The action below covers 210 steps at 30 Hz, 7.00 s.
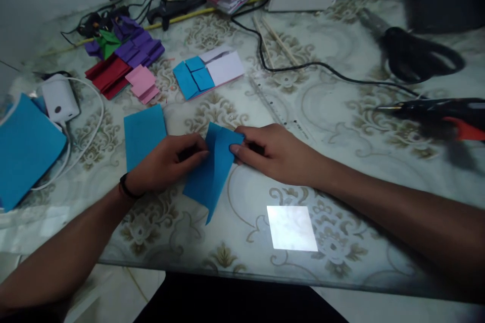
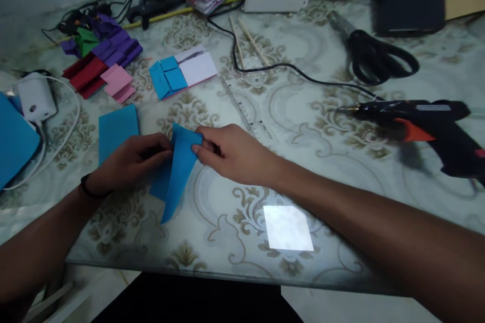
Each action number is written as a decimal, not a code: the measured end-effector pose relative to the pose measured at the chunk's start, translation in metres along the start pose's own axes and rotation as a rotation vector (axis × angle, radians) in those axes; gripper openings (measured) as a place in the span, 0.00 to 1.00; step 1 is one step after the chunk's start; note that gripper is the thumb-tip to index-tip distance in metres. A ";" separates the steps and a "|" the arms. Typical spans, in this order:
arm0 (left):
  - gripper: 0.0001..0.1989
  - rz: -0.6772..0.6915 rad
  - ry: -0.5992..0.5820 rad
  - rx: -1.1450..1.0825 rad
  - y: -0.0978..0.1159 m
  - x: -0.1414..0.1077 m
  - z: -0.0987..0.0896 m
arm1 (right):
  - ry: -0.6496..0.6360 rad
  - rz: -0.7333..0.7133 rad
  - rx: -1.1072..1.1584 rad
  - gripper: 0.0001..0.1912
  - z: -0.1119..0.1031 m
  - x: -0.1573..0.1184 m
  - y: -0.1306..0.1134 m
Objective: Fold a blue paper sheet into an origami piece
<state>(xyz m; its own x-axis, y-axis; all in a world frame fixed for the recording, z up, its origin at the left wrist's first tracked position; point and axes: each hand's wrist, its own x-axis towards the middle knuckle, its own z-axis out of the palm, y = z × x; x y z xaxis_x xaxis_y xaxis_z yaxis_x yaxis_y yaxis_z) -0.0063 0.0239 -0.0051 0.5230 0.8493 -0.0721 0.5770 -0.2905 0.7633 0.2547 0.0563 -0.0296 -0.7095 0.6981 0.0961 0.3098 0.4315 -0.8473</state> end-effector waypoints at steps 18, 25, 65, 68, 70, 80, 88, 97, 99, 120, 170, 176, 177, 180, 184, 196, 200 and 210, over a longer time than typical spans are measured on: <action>0.12 -0.021 0.000 -0.005 0.000 -0.001 0.000 | -0.005 -0.005 0.013 0.16 0.000 0.000 0.001; 0.12 -0.023 0.002 -0.005 0.000 -0.002 -0.001 | -0.005 -0.016 0.023 0.17 0.001 0.002 0.001; 0.13 -0.054 0.003 0.003 0.001 -0.001 0.000 | -0.020 0.007 0.050 0.17 0.000 0.002 0.000; 0.13 -0.047 0.004 0.001 0.001 -0.001 0.000 | -0.023 0.009 0.046 0.17 0.000 0.002 -0.001; 0.12 -0.039 0.006 -0.001 0.000 -0.002 0.000 | -0.027 0.014 0.039 0.17 -0.001 0.002 -0.001; 0.12 -0.032 0.011 -0.008 0.000 -0.001 0.001 | -0.002 -0.008 0.037 0.17 0.001 0.002 0.002; 0.10 -0.005 0.001 0.005 0.001 0.000 -0.001 | 0.012 -0.019 0.009 0.16 0.000 0.000 0.000; 0.12 -0.012 -0.001 -0.004 0.001 0.000 -0.001 | 0.018 -0.020 0.001 0.15 0.000 0.000 0.000; 0.12 -0.013 0.001 -0.004 0.001 0.000 0.000 | 0.021 -0.022 -0.006 0.15 0.001 0.000 0.000; 0.12 -0.021 0.000 -0.004 0.002 0.001 -0.001 | 0.031 -0.026 -0.033 0.15 0.000 0.000 -0.001; 0.12 -0.023 0.000 0.001 0.001 0.001 0.000 | 0.025 -0.002 -0.033 0.14 -0.002 -0.002 -0.002; 0.11 -0.011 0.003 0.007 0.001 0.001 0.001 | 0.031 0.006 -0.028 0.15 0.000 -0.002 0.001; 0.11 -0.006 0.005 0.007 0.001 0.001 0.000 | 0.036 0.005 -0.026 0.15 0.001 -0.002 0.001; 0.11 -0.016 0.007 0.009 0.001 0.001 0.000 | 0.034 0.012 -0.038 0.15 0.000 -0.002 0.000; 0.12 -0.070 -0.001 0.021 0.002 0.000 0.000 | 0.030 0.029 -0.049 0.15 -0.001 -0.003 -0.003; 0.11 -0.008 0.016 0.011 -0.002 0.002 0.001 | 0.045 0.007 -0.093 0.15 -0.001 -0.003 0.000; 0.11 0.059 0.022 0.016 -0.004 0.002 0.002 | 0.036 0.009 -0.121 0.13 -0.002 -0.004 -0.002; 0.10 0.119 0.052 0.049 -0.008 0.004 0.003 | 0.074 0.016 -0.215 0.14 -0.003 -0.006 -0.003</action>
<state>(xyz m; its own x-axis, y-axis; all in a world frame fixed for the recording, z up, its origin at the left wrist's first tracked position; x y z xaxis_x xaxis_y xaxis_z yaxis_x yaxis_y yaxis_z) -0.0069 0.0277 -0.0137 0.5571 0.8289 0.0510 0.5437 -0.4105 0.7320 0.2601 0.0527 -0.0262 -0.6575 0.7423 0.1287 0.4541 0.5268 -0.7185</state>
